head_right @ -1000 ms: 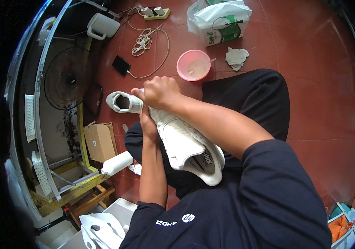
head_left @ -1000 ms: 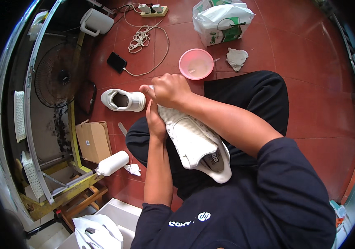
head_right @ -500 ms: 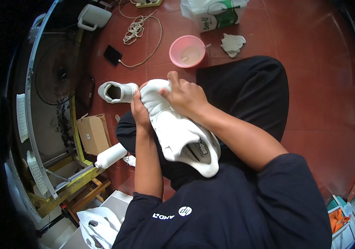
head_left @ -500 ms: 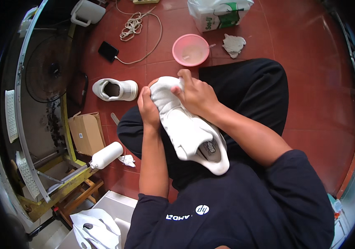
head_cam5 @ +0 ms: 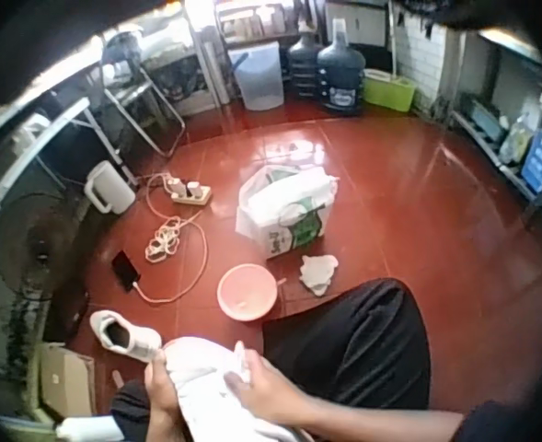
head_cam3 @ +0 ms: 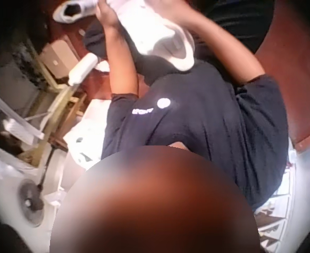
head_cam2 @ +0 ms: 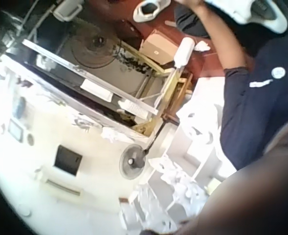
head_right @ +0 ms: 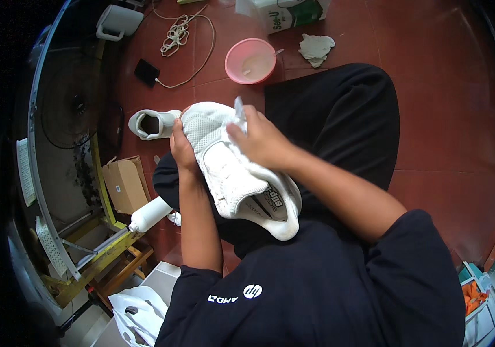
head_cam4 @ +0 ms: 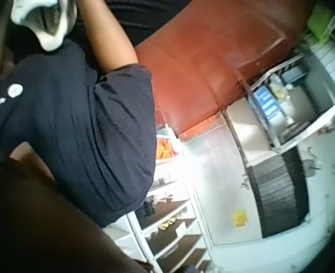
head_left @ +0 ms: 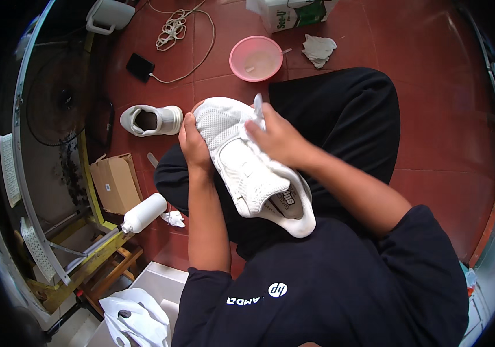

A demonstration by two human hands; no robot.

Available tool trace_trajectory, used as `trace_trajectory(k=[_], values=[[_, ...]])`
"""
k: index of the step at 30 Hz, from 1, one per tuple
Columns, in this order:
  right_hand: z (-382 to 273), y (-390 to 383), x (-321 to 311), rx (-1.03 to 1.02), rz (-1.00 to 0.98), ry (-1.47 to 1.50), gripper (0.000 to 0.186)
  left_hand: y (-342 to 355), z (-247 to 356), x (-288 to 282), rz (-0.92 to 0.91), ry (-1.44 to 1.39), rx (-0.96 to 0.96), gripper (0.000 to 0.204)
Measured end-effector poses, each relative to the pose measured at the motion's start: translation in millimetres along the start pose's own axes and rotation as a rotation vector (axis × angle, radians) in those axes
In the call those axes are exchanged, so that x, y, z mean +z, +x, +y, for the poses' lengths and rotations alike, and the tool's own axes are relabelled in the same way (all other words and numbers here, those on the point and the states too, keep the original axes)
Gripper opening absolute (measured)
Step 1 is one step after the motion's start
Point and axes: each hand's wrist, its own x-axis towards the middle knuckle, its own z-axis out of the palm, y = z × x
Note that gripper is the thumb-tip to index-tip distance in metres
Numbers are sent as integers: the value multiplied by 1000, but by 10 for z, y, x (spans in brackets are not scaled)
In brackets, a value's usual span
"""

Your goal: Cleaning and repairing a white sneaker using a liquid solution and cotton swabs.

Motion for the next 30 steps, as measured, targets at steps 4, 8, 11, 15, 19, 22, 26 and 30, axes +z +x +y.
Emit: trace_trajectory(k=[4,8,11,15,19,22,26,30], values=[[-22,23,-152,-202,212,-225,23,-10,0,6,12,-12,-18,46],[56,26,-640,106,-98,415,27,12,-32,-86,-30,-4,-6,48],[-147,-127,-686,167,-311,146,35,11,-38,-75,12,15,-2,47],[82,-324,68,-21,40,-114,57,5,-9,-55,36,44,8,45],[-7,-373,92,111,81,-208,61,-28,-17,-16,50,122,79,45],[-18,-282,46,289,-97,-238,55,-23,-72,-28,36,191,97,44],[25,-233,117,310,-140,-350,49,-20,-102,-31,32,358,129,44],[58,-257,30,284,-124,-313,47,-1,-104,-56,22,322,129,45]])
